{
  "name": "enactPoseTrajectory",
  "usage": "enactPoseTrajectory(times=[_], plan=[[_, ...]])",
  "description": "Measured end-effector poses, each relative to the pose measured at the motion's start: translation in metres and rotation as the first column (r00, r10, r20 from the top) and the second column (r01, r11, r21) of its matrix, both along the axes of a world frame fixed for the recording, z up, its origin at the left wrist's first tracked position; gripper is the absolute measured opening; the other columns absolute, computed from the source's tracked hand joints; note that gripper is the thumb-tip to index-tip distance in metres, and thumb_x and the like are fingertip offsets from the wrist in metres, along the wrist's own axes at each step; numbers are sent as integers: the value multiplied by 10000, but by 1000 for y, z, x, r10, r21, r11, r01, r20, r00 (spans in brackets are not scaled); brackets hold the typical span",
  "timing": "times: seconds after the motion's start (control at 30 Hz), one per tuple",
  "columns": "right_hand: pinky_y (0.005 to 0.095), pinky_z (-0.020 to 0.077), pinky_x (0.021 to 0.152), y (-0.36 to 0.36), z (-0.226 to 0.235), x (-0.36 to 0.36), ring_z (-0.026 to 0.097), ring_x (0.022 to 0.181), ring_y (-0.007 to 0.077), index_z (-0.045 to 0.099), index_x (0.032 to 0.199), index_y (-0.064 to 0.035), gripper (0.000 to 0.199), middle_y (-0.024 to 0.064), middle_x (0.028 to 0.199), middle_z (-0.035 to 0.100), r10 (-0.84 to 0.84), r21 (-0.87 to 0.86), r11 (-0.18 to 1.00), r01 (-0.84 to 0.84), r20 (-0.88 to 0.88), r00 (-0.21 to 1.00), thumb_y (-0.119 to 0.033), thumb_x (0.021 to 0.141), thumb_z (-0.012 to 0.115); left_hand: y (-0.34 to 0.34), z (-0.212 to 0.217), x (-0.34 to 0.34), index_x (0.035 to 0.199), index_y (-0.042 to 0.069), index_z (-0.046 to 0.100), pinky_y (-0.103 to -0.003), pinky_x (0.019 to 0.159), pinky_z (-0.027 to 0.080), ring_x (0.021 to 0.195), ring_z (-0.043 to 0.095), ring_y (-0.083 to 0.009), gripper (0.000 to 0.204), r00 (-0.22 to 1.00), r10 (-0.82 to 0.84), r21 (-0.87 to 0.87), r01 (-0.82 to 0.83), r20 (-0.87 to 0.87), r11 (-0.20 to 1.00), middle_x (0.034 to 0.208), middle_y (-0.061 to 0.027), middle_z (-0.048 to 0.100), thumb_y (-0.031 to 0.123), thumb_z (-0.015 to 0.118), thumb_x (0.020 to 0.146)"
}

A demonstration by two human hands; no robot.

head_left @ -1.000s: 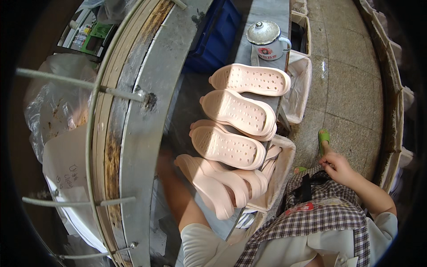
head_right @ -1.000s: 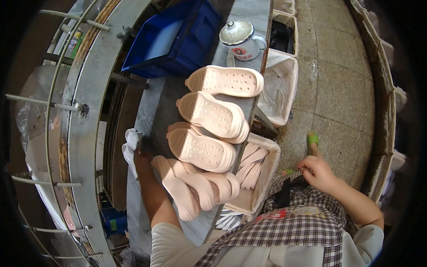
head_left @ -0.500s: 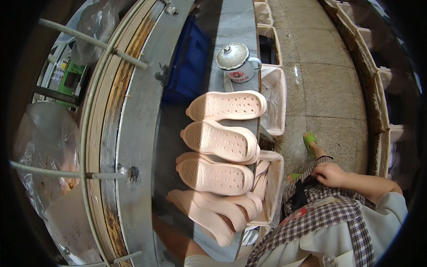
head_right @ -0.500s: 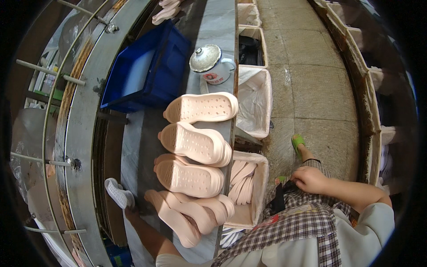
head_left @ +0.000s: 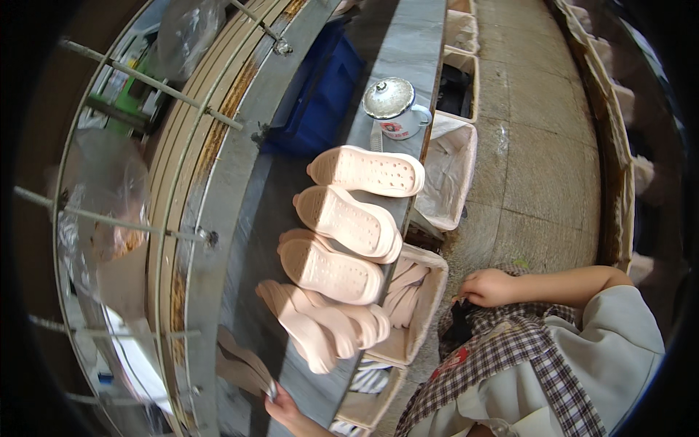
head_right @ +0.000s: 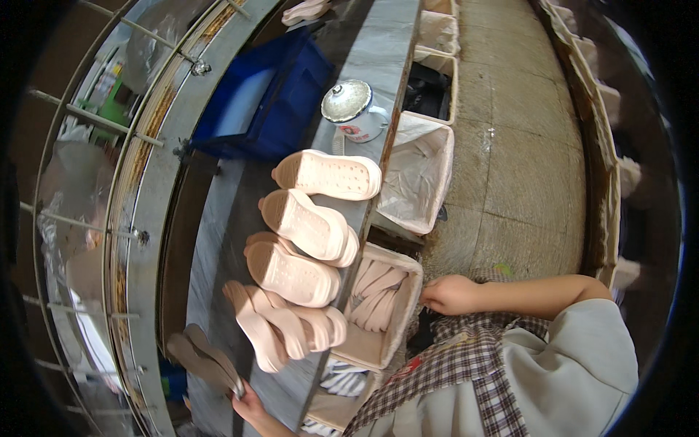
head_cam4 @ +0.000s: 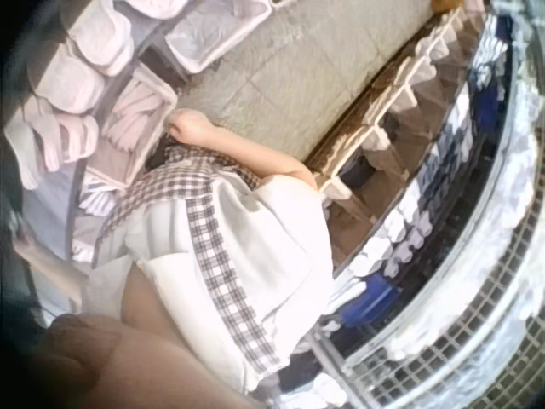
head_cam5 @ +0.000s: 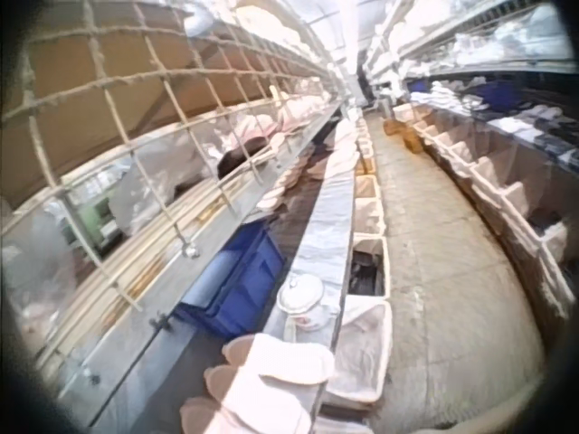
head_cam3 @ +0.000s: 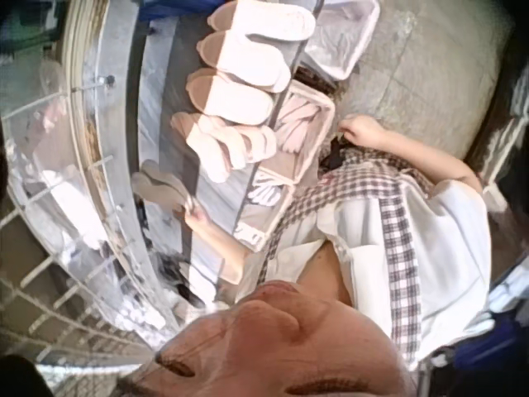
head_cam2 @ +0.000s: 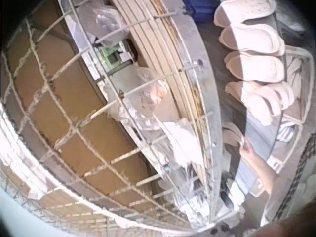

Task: The person picks up pink slippers from a shelf, wipes them with a cloth, and uses a brush to clean the soles. They then stack the cleaned slippers and place them into a container.

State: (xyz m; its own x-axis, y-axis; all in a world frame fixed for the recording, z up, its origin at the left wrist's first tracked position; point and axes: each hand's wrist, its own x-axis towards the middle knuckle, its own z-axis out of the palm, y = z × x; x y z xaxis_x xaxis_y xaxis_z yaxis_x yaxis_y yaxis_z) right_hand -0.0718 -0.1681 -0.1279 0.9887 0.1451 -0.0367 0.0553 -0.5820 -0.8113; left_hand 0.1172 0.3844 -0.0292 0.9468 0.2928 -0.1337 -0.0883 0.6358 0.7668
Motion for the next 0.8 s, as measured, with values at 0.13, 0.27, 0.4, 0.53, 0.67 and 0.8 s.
enactPoseTrajectory(times=[0.13,0.27,0.4,0.53,0.67,0.8], plan=[[411,499,730,-12,0,10,604,816,327,620,939,-90,169,122,883,633,245,58,965,-254,131,961,-153,799,550,-48,-13,-176,1272,-69,407,-414,986,447,1142,519,-298,487,998,36,70,-32,-59,997,1232,-176,533,7,514,803],[369,497,777,-11,14,10,618,902,285,592,1057,-70,268,125,978,647,528,172,841,-513,-52,848,-260,883,522,-146,-14,-301,1307,-48,371,-420,940,469,1101,539,-326,693,979,77,198,-39,-188,980,1214,-187,530,65,592,659],[355,417,963,15,41,-6,500,1168,261,376,1336,-41,573,186,1272,499,742,602,603,-524,-181,646,-432,928,474,-269,-16,-383,1324,-40,341,-336,647,544,914,605,-279,766,936,159,242,-83,-314,967,1146,-198,541,151,598,629],[429,241,1111,31,64,-48,261,1356,264,30,1472,-91,801,174,1499,163,804,952,305,-21,-245,542,-528,922,417,-358,-10,-394,1384,-21,228,-356,826,481,1052,542,-278,889,876,-126,71,178,-465,981,1238,-200,474,141,701,649],[398,413,1026,3,68,-72,491,1200,238,209,1450,-126,621,138,1361,425,778,952,-13,305,-183,602,-351,915,429,-391,3,-381,1402,-38,181,-398,948,434,1212,451,-309,923,841,-272,299,440,-468,847,1333,-199,405,185,747,708],[356,432,982,-20,68,-84,527,1160,226,362,1374,-74,564,130,1297,507,775,902,-19,431,-259,577,-404,920,423,-399,0,-347,1364,-36,273,-390,961,421,1158,496,-255,613,927,-279,50,300,-249,953,1262,-165,484,176,595,887]])
